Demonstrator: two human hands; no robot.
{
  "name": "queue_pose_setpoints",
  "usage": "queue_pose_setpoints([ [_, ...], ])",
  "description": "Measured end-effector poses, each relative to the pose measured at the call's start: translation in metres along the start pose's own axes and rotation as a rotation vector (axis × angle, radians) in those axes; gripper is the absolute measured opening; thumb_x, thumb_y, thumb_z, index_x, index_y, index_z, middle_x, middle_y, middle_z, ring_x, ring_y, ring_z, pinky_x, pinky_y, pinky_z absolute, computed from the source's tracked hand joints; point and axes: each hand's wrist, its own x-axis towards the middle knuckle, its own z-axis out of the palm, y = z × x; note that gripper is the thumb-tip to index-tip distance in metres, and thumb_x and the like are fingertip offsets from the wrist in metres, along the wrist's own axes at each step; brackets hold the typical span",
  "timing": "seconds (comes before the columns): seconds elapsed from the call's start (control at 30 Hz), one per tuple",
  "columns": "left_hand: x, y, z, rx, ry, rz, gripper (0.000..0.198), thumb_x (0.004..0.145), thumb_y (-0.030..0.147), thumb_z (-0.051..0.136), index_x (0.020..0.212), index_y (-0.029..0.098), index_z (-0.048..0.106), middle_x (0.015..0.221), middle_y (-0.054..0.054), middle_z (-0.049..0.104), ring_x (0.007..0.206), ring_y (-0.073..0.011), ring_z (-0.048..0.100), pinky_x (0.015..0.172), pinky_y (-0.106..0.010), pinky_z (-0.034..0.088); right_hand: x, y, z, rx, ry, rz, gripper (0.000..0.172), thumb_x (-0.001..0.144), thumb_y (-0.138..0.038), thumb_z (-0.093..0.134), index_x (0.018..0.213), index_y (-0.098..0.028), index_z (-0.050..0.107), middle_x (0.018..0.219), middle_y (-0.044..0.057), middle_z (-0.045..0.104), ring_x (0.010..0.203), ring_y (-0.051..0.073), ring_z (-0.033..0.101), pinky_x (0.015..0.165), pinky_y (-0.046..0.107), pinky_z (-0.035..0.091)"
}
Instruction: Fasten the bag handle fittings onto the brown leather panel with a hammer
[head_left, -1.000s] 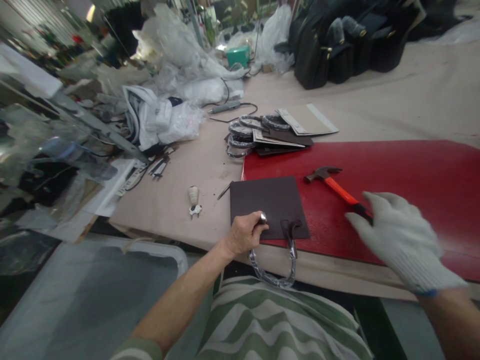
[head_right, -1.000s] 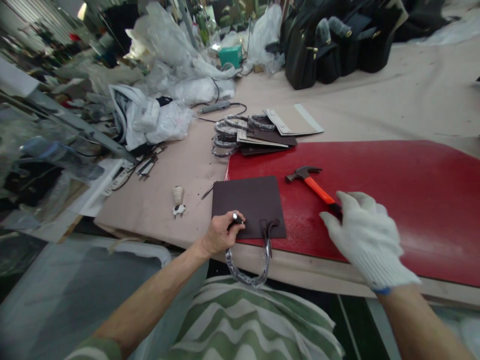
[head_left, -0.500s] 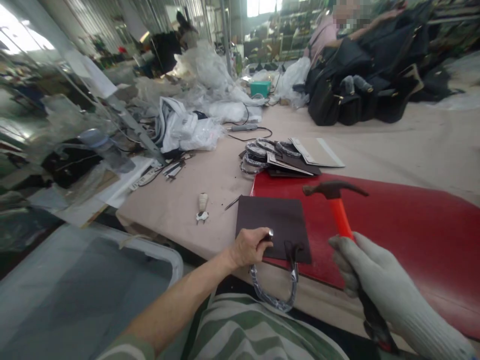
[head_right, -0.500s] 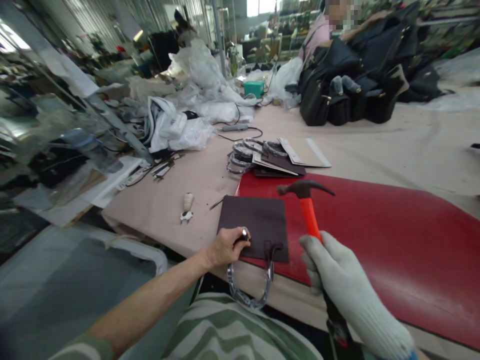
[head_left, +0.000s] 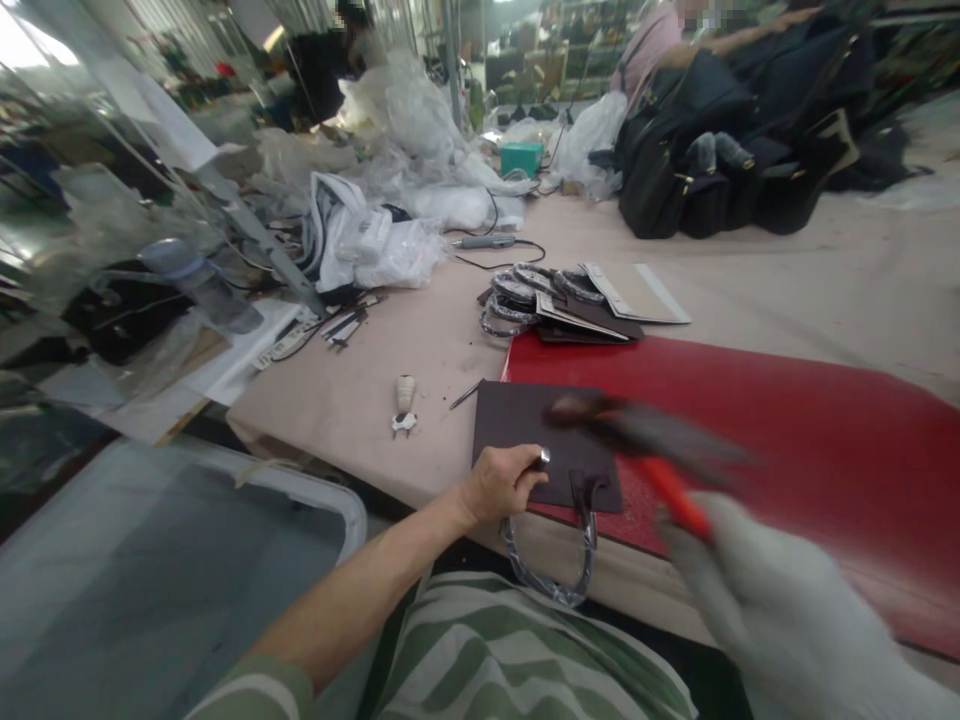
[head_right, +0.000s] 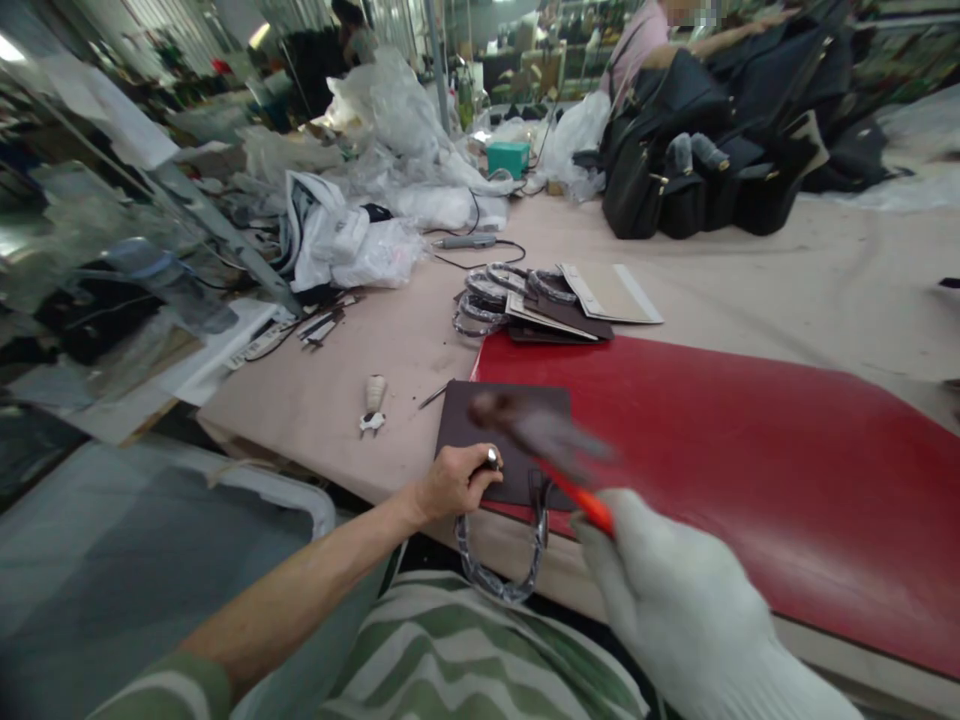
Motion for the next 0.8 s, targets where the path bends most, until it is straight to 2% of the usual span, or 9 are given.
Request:
queue_pose_setpoints([
  [0.07, 0.000, 0.000, 0.000, -0.003, 0.013, 0.005, 0.010, 0.093, 0.023, 0.060, 0.101, 0.019, 0.064, 0.083, -0.005, 0.075, 0.072, -0.0188, 0.074, 0.068, -0.026, 0.059, 0.001, 0.003, 0.007, -0.064, -0.041, -0.012, 0.042, 0.081, -0.069, 0.054, 0.077, -0.027, 0.060, 0.053, 0.007, 0.056, 0.043, 0.025, 0.048, 0.050, 0.034, 0.024],
  [0.17, 0.000, 0.000, -0.002, -0.021, 0.013, -0.001, 0.009, 0.093, 0.022, 0.061, 0.101, 0.019, 0.064, 0.085, -0.005, 0.075, 0.074, -0.0192, 0.075, 0.071, -0.027, 0.059, 0.009, 0.009, 0.010, 0.002, -0.144, 0.030, 0.042, 0.087, -0.067, 0.048, 0.076, -0.027, 0.055, 0.060, 0.007, 0.060, 0.050, 0.025, 0.055, 0.052, 0.035, 0.034],
  [0.3, 0.000, 0.001, -0.004, -0.046, 0.004, -0.016, 0.010, 0.094, 0.021, 0.062, 0.103, 0.018, 0.065, 0.091, -0.006, 0.077, 0.081, -0.0195, 0.076, 0.076, -0.029, 0.061, 0.030, 0.031, 0.016, 0.204, -0.268, 0.264, 0.044, 0.097, -0.062, 0.039, 0.072, -0.027, 0.046, 0.059, 0.002, 0.055, 0.050, 0.020, 0.052, 0.050, 0.032, 0.038],
  [0.4, -0.001, 0.002, -0.006, -0.087, -0.005, -0.039, 0.011, 0.094, 0.021, 0.063, 0.104, 0.018, 0.066, 0.092, -0.007, 0.077, 0.084, -0.0195, 0.076, 0.079, -0.029, 0.062, 0.046, 0.053, 0.033, -0.090, -0.208, 0.330, 0.036, 0.098, -0.051, 0.041, 0.079, -0.024, 0.054, 0.065, 0.006, 0.059, 0.054, 0.023, 0.054, 0.051, 0.033, 0.037],
  [0.47, -0.001, 0.004, -0.007, -0.107, -0.001, -0.074, 0.009, 0.093, 0.021, 0.064, 0.101, 0.019, 0.067, 0.092, -0.006, 0.077, 0.083, -0.0186, 0.076, 0.079, -0.029, 0.061, 0.052, 0.058, 0.047, -0.386, -0.069, 0.218, 0.031, 0.097, -0.043, 0.046, 0.098, -0.017, 0.064, 0.090, 0.016, 0.069, 0.071, 0.029, 0.062, 0.059, 0.036, 0.041],
  [0.5, -0.002, 0.005, -0.008, -0.113, 0.008, -0.097, 0.008, 0.093, 0.021, 0.065, 0.100, 0.019, 0.068, 0.092, -0.006, 0.077, 0.083, -0.0181, 0.075, 0.079, -0.028, 0.061, 0.052, 0.056, 0.054, -0.474, 0.003, 0.135, 0.034, 0.097, -0.041, 0.048, 0.108, -0.015, 0.066, 0.106, 0.020, 0.069, 0.083, 0.032, 0.064, 0.064, 0.039, 0.044],
  [0.57, -0.003, 0.008, -0.009, -0.128, 0.036, -0.132, 0.008, 0.093, 0.021, 0.066, 0.100, 0.019, 0.068, 0.093, -0.005, 0.077, 0.085, -0.0175, 0.075, 0.080, -0.028, 0.061, 0.048, 0.041, 0.068, -0.459, 0.082, -0.012, 0.038, 0.099, -0.039, 0.051, 0.122, -0.013, 0.066, 0.126, 0.020, 0.064, 0.099, 0.034, 0.064, 0.076, 0.041, 0.047],
  [0.7, -0.007, 0.009, -0.009, -0.146, 0.099, -0.133, 0.008, 0.093, 0.021, 0.065, 0.100, 0.018, 0.069, 0.093, -0.006, 0.076, 0.087, -0.0169, 0.074, 0.082, -0.028, 0.061, 0.033, 0.003, 0.095, -0.345, -0.060, -0.077, 0.036, 0.096, -0.042, 0.062, 0.121, -0.016, 0.068, 0.119, 0.016, 0.067, 0.094, 0.030, 0.062, 0.078, 0.039, 0.048],
  [0.8, -0.014, 0.007, -0.008, -0.154, 0.129, -0.045, 0.009, 0.094, 0.022, 0.066, 0.100, 0.018, 0.070, 0.093, -0.007, 0.077, 0.090, -0.0176, 0.075, 0.083, -0.029, 0.062, 0.027, -0.007, 0.109, -0.386, -0.031, -0.040, 0.041, 0.093, -0.045, 0.066, 0.121, -0.015, 0.068, 0.121, 0.018, 0.065, 0.097, 0.034, 0.059, 0.076, 0.041, 0.048],
])
